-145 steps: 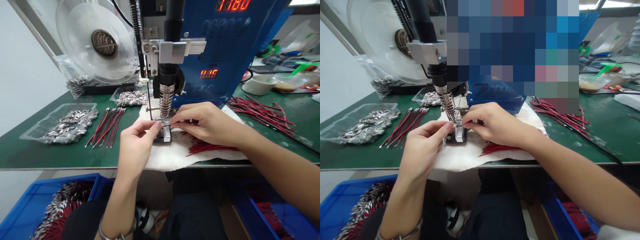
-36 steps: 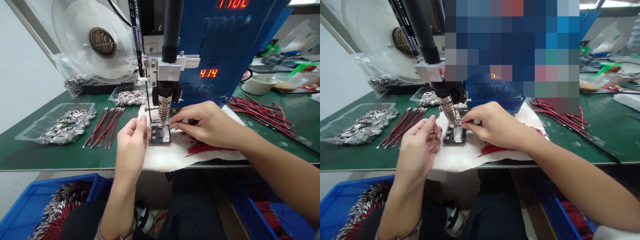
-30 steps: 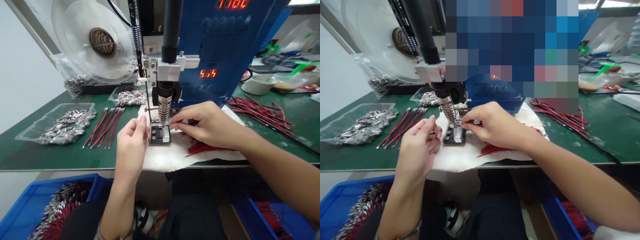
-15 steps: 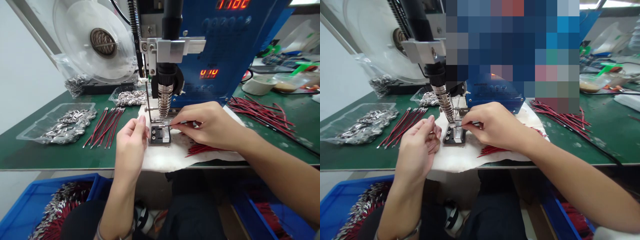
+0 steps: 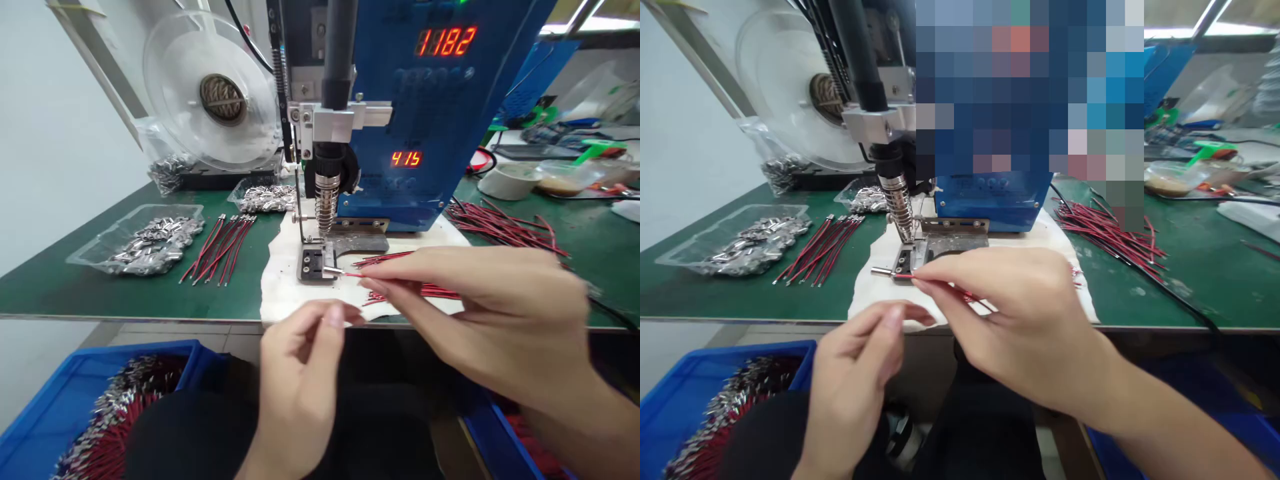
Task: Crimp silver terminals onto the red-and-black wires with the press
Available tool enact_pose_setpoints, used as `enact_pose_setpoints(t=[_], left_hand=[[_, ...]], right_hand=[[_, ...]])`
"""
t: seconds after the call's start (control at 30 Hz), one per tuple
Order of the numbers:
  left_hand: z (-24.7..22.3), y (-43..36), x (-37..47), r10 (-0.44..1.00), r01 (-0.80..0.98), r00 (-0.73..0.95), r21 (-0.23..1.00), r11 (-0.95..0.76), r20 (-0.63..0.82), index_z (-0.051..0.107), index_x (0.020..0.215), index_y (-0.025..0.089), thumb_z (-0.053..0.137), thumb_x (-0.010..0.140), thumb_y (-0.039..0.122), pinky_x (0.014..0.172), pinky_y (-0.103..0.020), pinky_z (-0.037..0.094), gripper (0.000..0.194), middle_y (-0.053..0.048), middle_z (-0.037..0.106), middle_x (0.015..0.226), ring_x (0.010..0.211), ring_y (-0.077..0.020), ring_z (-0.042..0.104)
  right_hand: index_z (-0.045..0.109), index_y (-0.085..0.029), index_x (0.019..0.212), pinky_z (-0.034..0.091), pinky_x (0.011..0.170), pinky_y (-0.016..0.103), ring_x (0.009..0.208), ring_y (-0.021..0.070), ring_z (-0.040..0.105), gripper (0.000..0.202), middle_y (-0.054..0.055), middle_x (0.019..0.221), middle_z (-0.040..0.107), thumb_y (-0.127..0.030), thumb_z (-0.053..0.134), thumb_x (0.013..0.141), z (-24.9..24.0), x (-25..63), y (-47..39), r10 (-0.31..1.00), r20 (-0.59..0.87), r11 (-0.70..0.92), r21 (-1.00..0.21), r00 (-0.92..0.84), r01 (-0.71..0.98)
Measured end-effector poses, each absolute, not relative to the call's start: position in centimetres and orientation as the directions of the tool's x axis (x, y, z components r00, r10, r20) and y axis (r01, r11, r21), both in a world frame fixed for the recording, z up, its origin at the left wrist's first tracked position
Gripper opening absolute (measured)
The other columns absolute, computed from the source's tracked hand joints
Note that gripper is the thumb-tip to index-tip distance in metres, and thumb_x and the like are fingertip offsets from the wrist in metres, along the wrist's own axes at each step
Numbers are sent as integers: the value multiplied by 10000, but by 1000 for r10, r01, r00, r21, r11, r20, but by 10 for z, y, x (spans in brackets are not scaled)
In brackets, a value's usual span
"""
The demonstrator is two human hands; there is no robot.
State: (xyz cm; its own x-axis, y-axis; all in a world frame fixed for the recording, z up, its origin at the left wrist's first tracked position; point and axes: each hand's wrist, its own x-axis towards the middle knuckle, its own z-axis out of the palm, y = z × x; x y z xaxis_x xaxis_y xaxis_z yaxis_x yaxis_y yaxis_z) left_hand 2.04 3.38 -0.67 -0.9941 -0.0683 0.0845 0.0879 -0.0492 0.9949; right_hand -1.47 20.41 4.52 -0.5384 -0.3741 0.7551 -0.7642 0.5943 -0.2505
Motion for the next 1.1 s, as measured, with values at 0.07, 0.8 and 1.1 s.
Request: enact_pose_setpoints(t=[0.07,0.8,1.1], left_hand=[[-6,42,24,107,46,-993,999,-29,49,770,944,176,608,947,402,455,-205,262,279,26,416,538,490,-66,283],[-3,9,30,-23,413,-799,575,706,602,651,718,204,628,878,169,424,-204,315,165,76,495,506,401,-57,397],[40,-63,-44,-205,-182,-915,97,978,348,603,709,241,478,894,423,581,-326,341,288,-23,621,626,651,-231,597]], right_hand=[[767,-182,891,590,715,186,785,138,763,119,11,888,804,-113,670,891,39,-13,195,-321,749,576,-331,-579,-748],[791,-248,910,590,665,153,690,105,741,165,-20,858,796,-331,654,947,6,3,184,-153,341,160,-918,-928,-363],[753,-319,855,505,560,164,497,59,623,93,-110,632,703,-242,715,891,-10,10,252,35,695,622,-578,-718,-529]])
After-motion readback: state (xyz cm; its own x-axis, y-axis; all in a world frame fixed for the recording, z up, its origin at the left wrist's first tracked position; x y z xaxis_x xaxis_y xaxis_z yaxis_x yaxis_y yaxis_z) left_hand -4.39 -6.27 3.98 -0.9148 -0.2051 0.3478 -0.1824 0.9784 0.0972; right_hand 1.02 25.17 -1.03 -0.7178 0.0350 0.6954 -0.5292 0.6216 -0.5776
